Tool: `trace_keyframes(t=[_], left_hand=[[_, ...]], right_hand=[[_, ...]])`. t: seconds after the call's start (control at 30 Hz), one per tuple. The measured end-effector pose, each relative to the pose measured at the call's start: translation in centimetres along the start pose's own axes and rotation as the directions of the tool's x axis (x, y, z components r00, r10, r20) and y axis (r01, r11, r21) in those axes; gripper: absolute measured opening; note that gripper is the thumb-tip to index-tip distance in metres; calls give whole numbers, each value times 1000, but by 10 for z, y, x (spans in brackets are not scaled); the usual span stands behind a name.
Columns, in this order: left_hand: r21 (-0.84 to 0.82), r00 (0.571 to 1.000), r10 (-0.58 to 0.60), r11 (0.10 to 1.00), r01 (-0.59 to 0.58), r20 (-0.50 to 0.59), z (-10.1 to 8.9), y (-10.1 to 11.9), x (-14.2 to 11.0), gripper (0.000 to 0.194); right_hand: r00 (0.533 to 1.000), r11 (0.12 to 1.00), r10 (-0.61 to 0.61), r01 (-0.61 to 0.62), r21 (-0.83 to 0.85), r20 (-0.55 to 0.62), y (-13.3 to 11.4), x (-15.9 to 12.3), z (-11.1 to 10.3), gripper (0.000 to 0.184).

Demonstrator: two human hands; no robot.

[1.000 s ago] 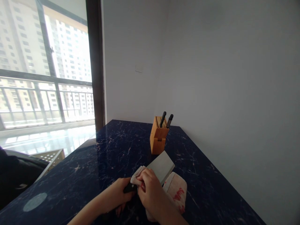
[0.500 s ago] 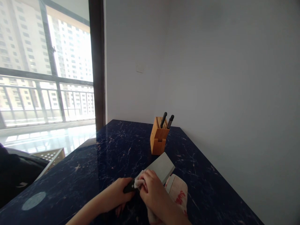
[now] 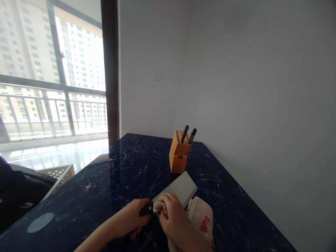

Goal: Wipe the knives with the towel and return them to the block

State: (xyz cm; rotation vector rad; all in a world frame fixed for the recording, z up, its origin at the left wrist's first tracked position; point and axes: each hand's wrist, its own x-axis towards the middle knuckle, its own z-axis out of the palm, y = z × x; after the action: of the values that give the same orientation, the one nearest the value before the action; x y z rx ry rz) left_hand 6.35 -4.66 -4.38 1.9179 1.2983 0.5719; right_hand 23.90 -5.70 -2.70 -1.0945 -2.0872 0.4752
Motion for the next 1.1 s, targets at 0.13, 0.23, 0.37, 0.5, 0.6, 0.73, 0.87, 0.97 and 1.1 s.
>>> trace_keyframes(t=[0.13,0.23,0.37,0.5,0.6,0.73,0.87,0.97,1.1], left_hand=[[-21,999,15,1000,-15,31,0,2,0,21],[-11,999,25,1000,-25,45,-1,6,-2,22],[35,999,48,998,-48,14,-2,6,-3,20],[26,999,-18,1000,17,28,-1,5,-3,22],[14,1000,20,1000,-20,19,-1,8,-3,24],[53,998,63,997,-62,-7,-1,11,-4,22],[104,998,54,993,-51,-29,-1,10,-4,19],[116,999,44,992,-41,-29,-1,9,-5,17],[78,999,26,997,-28,23,-3,10,-6,21]], right_hand=[[999,998,-36,38,50,-34,-4,6,1,27],[999,998,-42,43,38,-29,-6,10,4,28],[1000,999,24,-24,-44,5,-1,7,5,29],[999,998,38,-37,-53,12,0,5,4,27],[999,1000,0,-1,-19,-32,-4,7,6,28],[999,999,-41,40,-35,-26,-5,7,7,31],[1000,996,-3,4,-94,13,0,1,6,30],[1000,995,8,-5,-102,25,0,1,4,29],[999,993,-39,40,-114,13,-5,6,5,29]])
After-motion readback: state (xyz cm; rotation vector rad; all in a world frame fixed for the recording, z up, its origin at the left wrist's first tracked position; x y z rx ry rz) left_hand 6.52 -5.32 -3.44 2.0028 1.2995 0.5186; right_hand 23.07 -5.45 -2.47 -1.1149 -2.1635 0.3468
